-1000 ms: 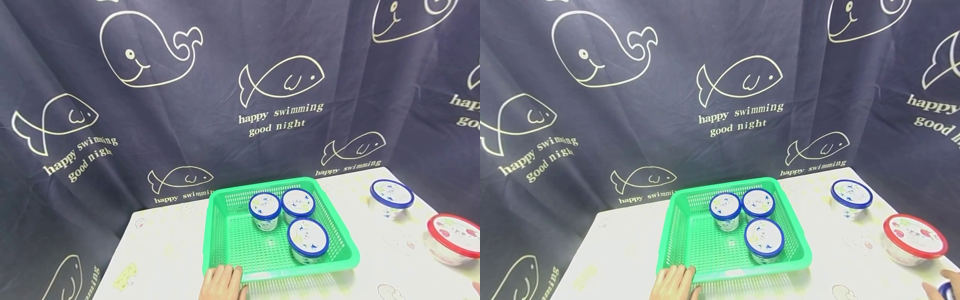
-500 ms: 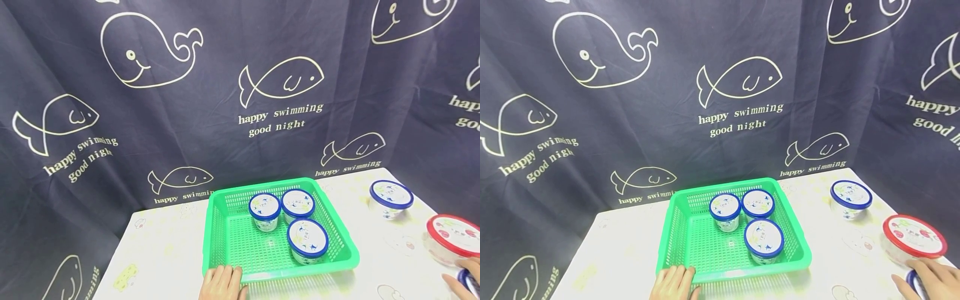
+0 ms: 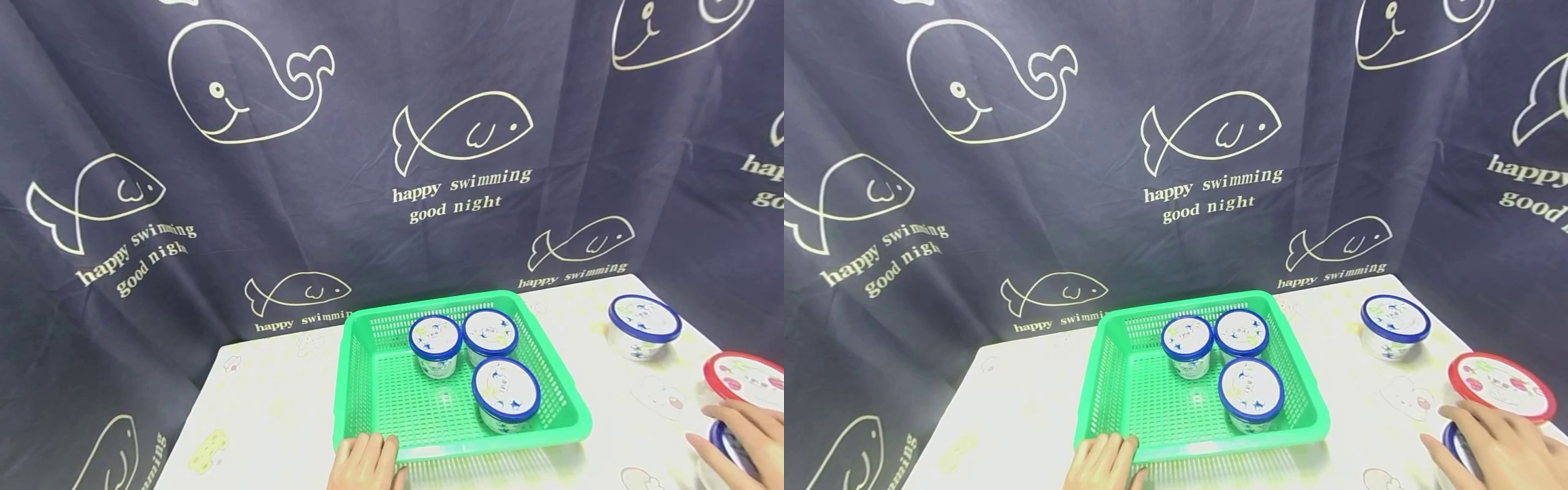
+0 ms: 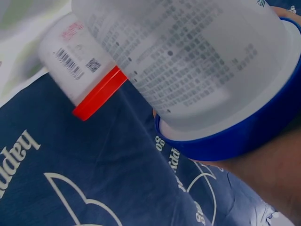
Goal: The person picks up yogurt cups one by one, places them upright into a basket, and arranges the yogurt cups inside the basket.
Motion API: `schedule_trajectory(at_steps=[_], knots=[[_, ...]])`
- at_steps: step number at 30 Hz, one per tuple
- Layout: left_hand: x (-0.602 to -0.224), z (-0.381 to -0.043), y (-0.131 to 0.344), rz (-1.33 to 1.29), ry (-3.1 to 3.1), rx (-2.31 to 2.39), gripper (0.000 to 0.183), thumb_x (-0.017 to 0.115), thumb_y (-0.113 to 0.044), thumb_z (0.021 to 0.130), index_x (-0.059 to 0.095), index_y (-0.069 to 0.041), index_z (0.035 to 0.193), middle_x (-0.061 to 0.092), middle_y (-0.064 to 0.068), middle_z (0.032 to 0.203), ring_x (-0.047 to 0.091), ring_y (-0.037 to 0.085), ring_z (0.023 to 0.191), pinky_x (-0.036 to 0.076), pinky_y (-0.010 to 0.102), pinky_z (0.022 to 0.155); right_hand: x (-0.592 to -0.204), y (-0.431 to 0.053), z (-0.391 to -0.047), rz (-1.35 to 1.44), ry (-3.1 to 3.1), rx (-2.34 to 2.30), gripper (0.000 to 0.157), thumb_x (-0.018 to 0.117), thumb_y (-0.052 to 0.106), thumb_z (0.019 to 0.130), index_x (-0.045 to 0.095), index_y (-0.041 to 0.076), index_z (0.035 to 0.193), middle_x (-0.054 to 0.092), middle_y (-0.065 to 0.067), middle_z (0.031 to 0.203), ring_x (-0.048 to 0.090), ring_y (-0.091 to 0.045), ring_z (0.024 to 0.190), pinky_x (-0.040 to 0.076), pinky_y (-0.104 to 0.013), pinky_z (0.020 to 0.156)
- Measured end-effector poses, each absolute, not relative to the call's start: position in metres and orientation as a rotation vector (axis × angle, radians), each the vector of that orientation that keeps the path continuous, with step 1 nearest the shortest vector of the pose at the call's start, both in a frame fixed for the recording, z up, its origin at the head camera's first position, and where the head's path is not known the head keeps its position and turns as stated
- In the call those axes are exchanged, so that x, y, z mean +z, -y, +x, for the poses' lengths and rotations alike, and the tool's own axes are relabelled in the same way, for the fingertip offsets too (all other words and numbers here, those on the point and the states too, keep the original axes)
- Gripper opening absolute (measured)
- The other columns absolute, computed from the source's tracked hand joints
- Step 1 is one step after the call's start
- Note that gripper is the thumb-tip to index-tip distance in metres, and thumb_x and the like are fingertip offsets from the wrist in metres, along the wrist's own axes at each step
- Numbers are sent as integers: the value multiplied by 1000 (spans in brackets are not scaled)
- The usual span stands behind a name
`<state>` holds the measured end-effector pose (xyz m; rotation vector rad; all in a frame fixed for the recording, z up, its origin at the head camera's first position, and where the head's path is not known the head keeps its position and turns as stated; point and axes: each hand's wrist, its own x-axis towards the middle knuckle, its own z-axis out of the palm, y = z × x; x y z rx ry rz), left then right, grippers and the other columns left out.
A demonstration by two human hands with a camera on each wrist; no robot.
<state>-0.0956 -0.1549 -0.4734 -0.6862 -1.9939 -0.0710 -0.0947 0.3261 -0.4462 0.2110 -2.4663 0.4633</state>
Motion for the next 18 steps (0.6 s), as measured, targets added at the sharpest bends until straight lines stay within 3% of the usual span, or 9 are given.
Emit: schedule_trajectory(at_steps=[8, 13, 18], knots=[[-467, -93, 153, -682, 2007, -62, 32, 42, -38, 87, 58, -13, 76, 41, -1, 63, 36, 14, 55, 27, 27, 55, -438, -314, -96, 115, 2530, 461, 51, 74, 39, 65, 58, -2, 92, 50, -31, 102, 36, -50, 95, 4, -47, 107], [-452, -91, 149, -687, 1974, -66, 32, 41, -37, 88, 57, -12, 75, 40, -1, 61, 35, 13, 54, 27, 26, 53, -435, -309, -97, 118, 2579, 429, 52, 72, 41, 68, 59, -1, 95, 50, -29, 105, 35, -48, 98, -3, -41, 109], [-447, -88, 148, -684, 1995, -69, 31, 42, -36, 88, 57, -12, 75, 40, -1, 61, 35, 13, 54, 27, 27, 54, -429, -305, -100, 226, 2502, 464, 47, 75, 37, 64, 61, 0, 90, 53, -28, 100, 39, -45, 94, 1, -37, 110]])
